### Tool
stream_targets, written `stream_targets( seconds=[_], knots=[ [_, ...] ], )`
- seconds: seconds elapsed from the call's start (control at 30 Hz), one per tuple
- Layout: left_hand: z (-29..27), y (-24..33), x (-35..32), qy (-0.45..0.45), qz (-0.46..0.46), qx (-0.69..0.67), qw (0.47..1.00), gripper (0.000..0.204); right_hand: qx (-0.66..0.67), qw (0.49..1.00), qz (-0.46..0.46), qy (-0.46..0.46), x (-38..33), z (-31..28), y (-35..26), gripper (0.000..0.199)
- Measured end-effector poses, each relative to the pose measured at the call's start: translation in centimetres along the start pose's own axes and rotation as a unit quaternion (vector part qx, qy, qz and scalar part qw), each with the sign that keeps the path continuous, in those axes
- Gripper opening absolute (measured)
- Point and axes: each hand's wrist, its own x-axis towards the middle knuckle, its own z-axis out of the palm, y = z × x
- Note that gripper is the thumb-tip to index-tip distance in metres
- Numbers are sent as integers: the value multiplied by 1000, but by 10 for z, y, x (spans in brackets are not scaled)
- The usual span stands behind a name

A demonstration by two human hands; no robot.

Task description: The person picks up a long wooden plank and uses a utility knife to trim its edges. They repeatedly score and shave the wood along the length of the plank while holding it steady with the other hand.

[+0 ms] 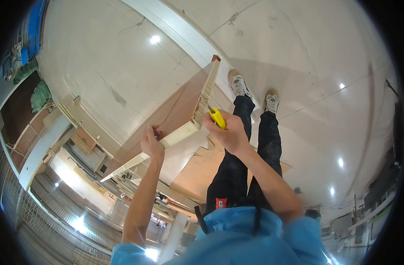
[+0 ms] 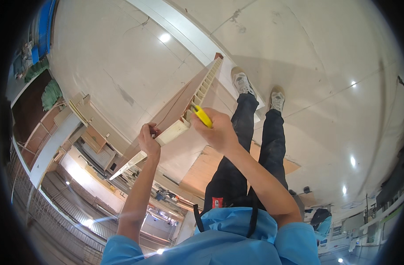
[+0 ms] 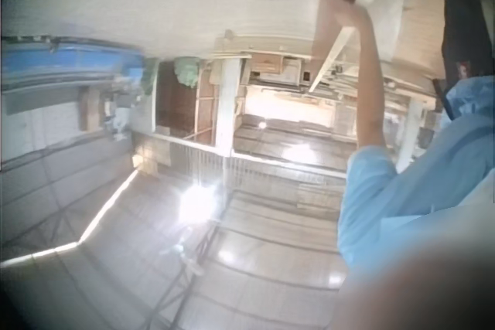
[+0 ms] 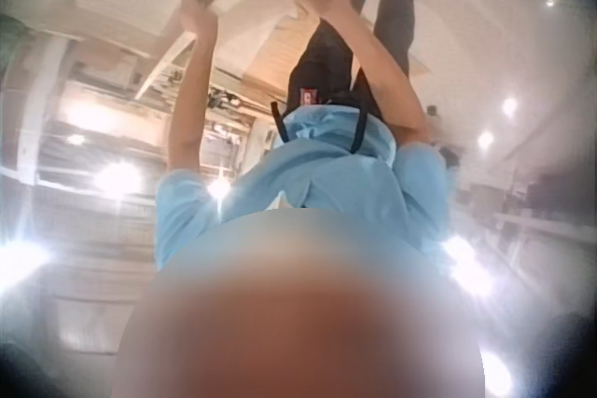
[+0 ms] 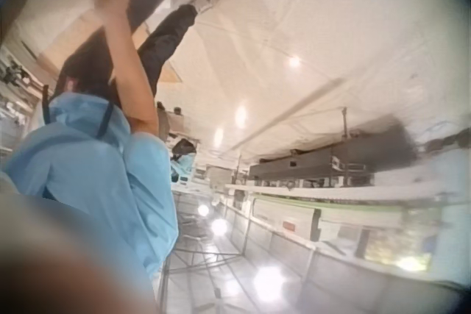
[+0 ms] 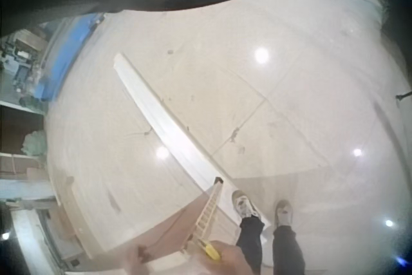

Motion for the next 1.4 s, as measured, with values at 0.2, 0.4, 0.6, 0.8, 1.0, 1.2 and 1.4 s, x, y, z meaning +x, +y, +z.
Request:
stream_targets(
  seconds=[0.2,0.4,0.6,0.8,1.0,1.2,1.4],
  knots=[
    [7,9,-5,9,-5,66,998,54,-155,988,18,-7,11,15,-27,23],
    [16,15,-8,20,-7,47,999,48,-236,968,44,-76,35,-1,-37,23],
    [14,10,-7,13,6,-14,1000,43,-359,916,-67,-168,55,-17,-46,19],
    [18,52,-41,142,30,-47,988,36,-362,873,-201,-256,73,-24,-44,23],
    [91,105,-107,255,-6,-91,963,42,-317,905,-43,-279,94,-33,-47,16],
    [132,98,-105,356,47,17,933,48,-290,925,96,-225,160,-100,-68,28],
    [170,69,-82,510,65,36,857,67,-303,898,70,-312,227,-123,-25,45]
  ],
)
